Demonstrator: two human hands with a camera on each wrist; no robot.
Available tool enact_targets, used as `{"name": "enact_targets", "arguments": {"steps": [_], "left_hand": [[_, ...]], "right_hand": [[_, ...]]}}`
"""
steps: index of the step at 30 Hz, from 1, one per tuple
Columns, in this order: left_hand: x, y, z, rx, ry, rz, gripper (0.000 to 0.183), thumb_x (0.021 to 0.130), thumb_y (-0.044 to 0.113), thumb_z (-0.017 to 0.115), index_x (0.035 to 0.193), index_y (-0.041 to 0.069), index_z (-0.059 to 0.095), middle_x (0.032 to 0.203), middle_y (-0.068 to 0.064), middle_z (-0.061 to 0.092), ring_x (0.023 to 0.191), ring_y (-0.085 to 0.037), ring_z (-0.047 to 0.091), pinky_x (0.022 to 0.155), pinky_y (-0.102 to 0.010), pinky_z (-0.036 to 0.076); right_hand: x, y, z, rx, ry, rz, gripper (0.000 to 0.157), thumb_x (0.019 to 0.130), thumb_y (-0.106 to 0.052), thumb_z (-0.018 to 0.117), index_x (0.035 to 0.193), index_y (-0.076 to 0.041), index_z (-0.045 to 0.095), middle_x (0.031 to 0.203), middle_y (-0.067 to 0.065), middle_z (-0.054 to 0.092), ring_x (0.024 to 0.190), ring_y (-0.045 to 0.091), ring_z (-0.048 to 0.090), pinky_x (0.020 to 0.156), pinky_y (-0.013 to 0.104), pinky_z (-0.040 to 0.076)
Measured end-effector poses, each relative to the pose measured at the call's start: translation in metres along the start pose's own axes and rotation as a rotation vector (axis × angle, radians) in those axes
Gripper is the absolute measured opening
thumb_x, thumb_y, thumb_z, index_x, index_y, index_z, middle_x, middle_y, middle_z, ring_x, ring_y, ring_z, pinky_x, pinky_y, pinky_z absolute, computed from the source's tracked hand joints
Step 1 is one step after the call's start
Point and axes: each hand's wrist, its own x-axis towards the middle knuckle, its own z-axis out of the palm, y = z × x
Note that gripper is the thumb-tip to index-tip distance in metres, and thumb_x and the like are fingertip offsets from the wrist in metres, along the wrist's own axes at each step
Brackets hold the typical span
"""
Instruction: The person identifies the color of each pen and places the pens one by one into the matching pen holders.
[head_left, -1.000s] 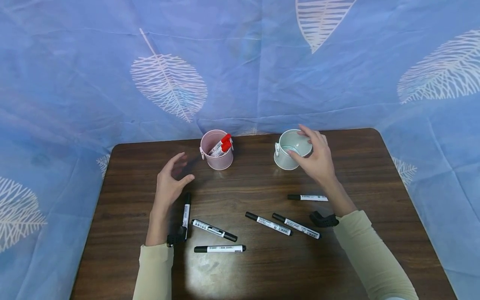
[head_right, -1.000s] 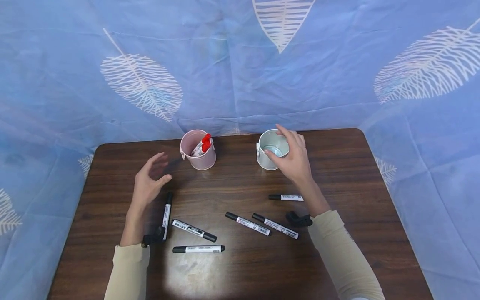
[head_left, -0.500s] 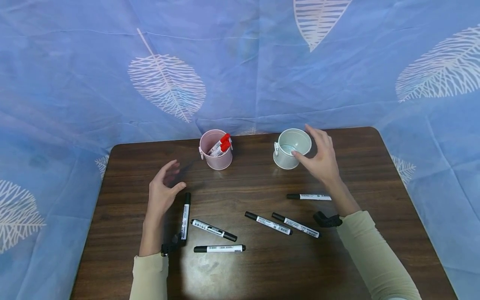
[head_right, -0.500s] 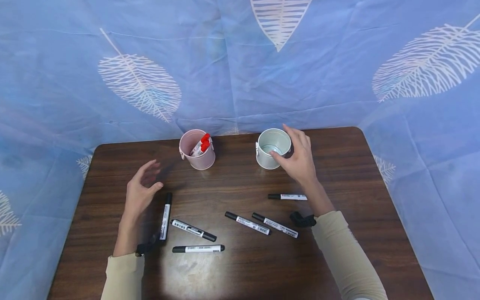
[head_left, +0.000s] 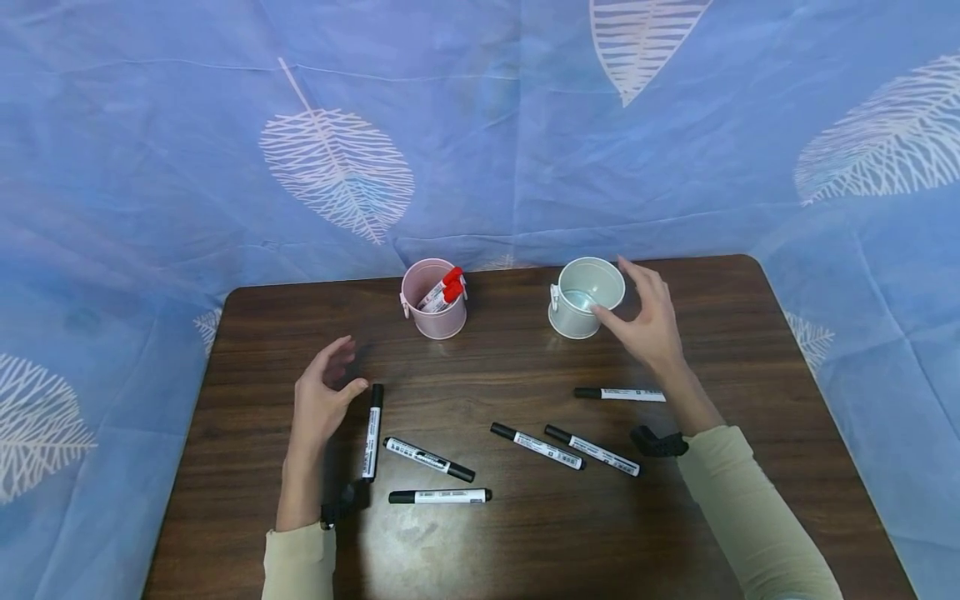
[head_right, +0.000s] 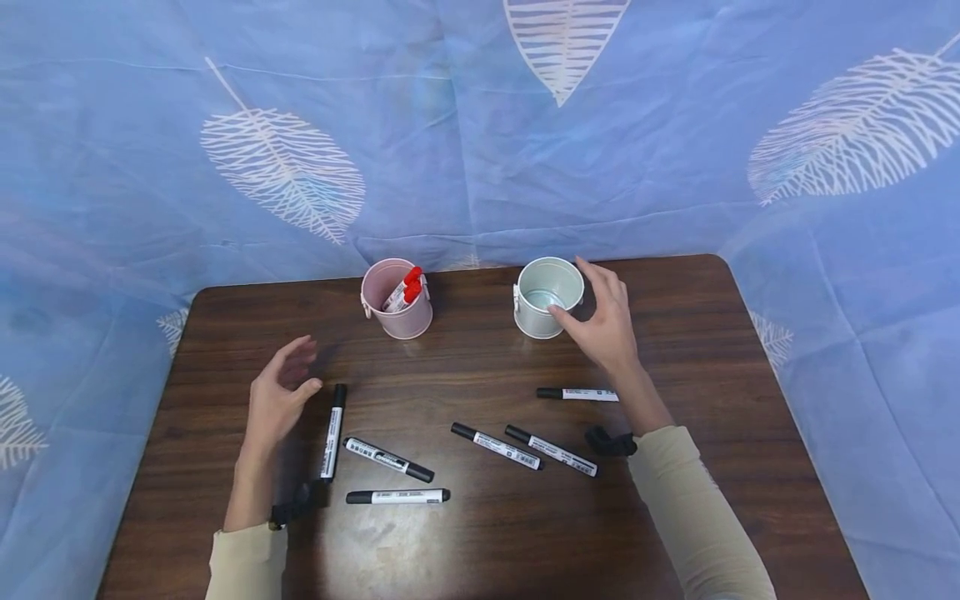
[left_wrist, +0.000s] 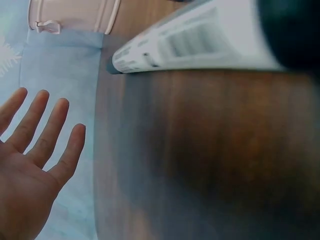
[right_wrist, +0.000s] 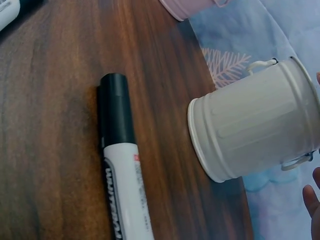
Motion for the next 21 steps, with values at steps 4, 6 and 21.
{"name": "enact_targets", "arguments": {"steps": [4, 6, 21], "left_hand": [[-0.01, 0.016, -0.002, -0.015, -0.008, -0.017, 0.071, 0.075, 0.007, 0.084, 0.138, -0.004, 0.053, 0.131, -0.027, 0.059, 0.115, -0.048, 0.057, 0.094, -0.063, 0.043], [-0.014, 0.022, -0.004, -0.028, -0.008, -0.026, 0.071, 0.076, 0.01, 0.083, 0.138, -0.005, 0.053, 0.131, -0.027, 0.058, 0.115, -0.048, 0.057, 0.093, -0.063, 0.043], [-0.029, -0.018, -0.002, 0.032, -0.029, -0.056, 0.071, 0.074, -0.002, 0.084, 0.138, 0.007, 0.057, 0.131, -0.016, 0.062, 0.113, -0.035, 0.062, 0.091, -0.054, 0.048]], "right_hand": [[-0.002, 0.004, 0.002, -0.003, -0.004, 0.026, 0.08, 0.08, -0.027, 0.084, 0.15, -0.017, 0.046, 0.144, 0.012, 0.046, 0.132, 0.033, 0.039, 0.104, 0.063, 0.03], [-0.002, 0.005, 0.003, 0.001, -0.007, 0.032, 0.079, 0.08, -0.028, 0.084, 0.149, -0.015, 0.047, 0.143, 0.012, 0.047, 0.133, 0.033, 0.039, 0.104, 0.063, 0.03], [-0.006, 0.007, 0.006, 0.073, -0.006, 0.049, 0.074, 0.084, -0.027, 0.082, 0.148, -0.013, 0.049, 0.14, 0.013, 0.048, 0.133, 0.034, 0.042, 0.108, 0.061, 0.029]]}}
